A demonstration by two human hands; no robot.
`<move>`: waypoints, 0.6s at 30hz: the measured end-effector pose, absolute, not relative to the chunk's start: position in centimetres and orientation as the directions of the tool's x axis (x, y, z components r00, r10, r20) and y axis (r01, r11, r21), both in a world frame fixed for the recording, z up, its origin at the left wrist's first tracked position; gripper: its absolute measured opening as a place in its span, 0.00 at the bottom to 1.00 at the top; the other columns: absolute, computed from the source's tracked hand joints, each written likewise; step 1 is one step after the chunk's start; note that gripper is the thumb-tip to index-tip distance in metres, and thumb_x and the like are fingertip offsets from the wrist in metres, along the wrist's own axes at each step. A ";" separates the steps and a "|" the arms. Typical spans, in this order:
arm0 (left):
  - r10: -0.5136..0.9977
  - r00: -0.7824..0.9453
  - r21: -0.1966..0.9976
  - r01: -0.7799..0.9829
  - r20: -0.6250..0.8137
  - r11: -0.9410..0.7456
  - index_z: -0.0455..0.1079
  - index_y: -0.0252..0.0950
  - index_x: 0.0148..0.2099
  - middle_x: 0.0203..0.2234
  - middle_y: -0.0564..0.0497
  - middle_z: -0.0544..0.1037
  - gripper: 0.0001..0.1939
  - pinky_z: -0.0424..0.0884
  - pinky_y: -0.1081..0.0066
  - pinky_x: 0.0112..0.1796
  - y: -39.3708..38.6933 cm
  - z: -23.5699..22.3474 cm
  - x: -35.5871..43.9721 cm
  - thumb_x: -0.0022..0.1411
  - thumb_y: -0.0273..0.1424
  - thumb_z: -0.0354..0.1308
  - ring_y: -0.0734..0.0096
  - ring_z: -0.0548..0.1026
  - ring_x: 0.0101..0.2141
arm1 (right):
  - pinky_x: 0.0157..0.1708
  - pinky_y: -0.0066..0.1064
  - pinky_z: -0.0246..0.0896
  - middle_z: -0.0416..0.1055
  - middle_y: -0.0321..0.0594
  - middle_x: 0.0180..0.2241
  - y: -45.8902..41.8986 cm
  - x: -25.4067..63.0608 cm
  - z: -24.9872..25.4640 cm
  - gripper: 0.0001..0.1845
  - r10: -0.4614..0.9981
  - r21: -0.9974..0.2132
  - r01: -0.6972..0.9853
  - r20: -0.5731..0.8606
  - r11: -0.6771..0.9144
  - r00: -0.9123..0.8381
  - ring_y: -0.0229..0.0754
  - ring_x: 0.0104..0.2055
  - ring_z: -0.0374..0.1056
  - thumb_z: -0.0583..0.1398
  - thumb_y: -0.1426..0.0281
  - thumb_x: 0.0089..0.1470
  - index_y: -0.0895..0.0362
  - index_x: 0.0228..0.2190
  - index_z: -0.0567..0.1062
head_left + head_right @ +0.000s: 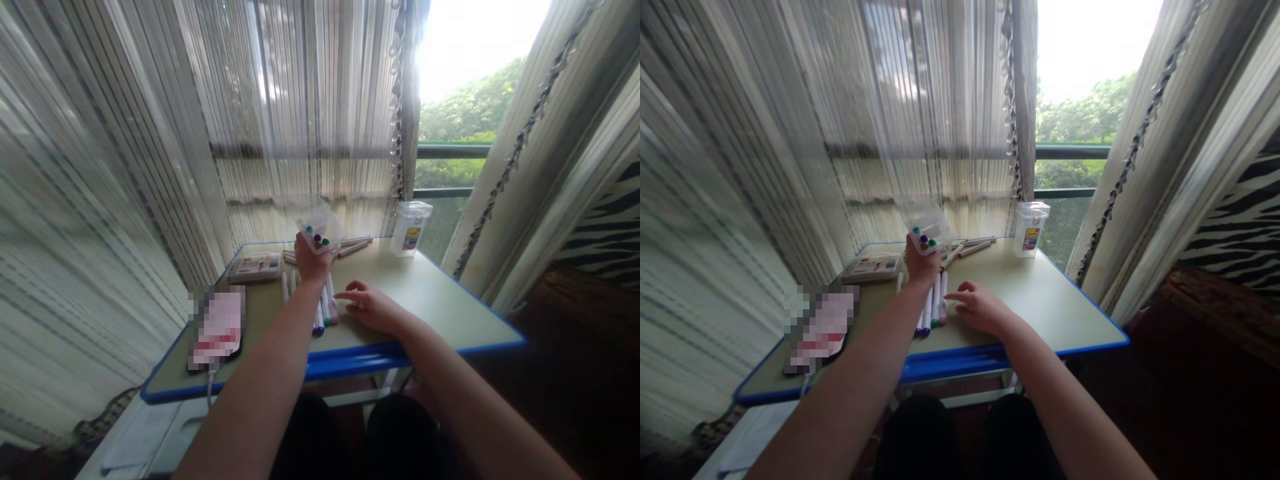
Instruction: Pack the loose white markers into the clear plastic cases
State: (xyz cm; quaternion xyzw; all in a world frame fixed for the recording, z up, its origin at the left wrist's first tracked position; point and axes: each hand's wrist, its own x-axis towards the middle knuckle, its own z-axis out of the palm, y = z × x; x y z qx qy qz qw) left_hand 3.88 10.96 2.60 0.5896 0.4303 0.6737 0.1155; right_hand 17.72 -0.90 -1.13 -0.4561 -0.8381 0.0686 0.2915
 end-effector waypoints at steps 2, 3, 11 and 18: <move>0.626 -0.261 0.669 0.436 0.735 -0.603 0.58 0.40 0.36 0.34 0.49 0.71 0.19 0.70 0.55 0.44 10.7 2.7 3.9 0.42 0.19 0.59 0.56 0.73 0.43 | 0.44 0.33 0.62 0.67 0.44 0.42 -0.8 17.5 -1.3 0.21 0.802 -0.372 0.722 0.409 0.583 -0.436 0.40 0.40 0.67 0.57 0.77 0.52 0.50 0.47 0.75; 0.612 -0.241 0.645 0.453 0.753 -0.616 0.58 0.40 0.36 0.34 0.48 0.71 0.19 0.70 0.54 0.44 10.6 2.7 4.0 0.42 0.17 0.58 0.55 0.72 0.42 | 0.45 0.33 0.62 0.68 0.44 0.42 -0.8 17.5 -1.4 0.21 0.803 -0.378 0.719 0.405 0.583 -0.438 0.41 0.40 0.67 0.57 0.78 0.51 0.51 0.46 0.75; 0.551 -0.175 0.565 0.441 0.816 -0.697 0.59 0.39 0.39 0.35 0.47 0.69 0.22 0.68 0.53 0.45 10.2 2.8 4.3 0.42 0.15 0.58 0.56 0.71 0.43 | 0.47 0.36 0.61 0.67 0.45 0.42 -0.6 17.4 -1.5 0.23 0.814 -0.403 0.714 0.386 0.572 -0.434 0.44 0.42 0.66 0.56 0.81 0.47 0.53 0.43 0.76; 0.544 -0.205 0.578 0.372 0.814 -0.726 0.61 0.39 0.38 0.35 0.48 0.69 0.22 0.68 0.52 0.47 10.3 2.7 4.2 0.41 0.15 0.59 0.56 0.71 0.43 | 0.44 0.33 0.61 0.66 0.43 0.38 -0.6 17.2 -1.6 0.21 0.827 -0.414 0.725 0.389 0.551 -0.406 0.41 0.39 0.64 0.54 0.83 0.44 0.55 0.37 0.77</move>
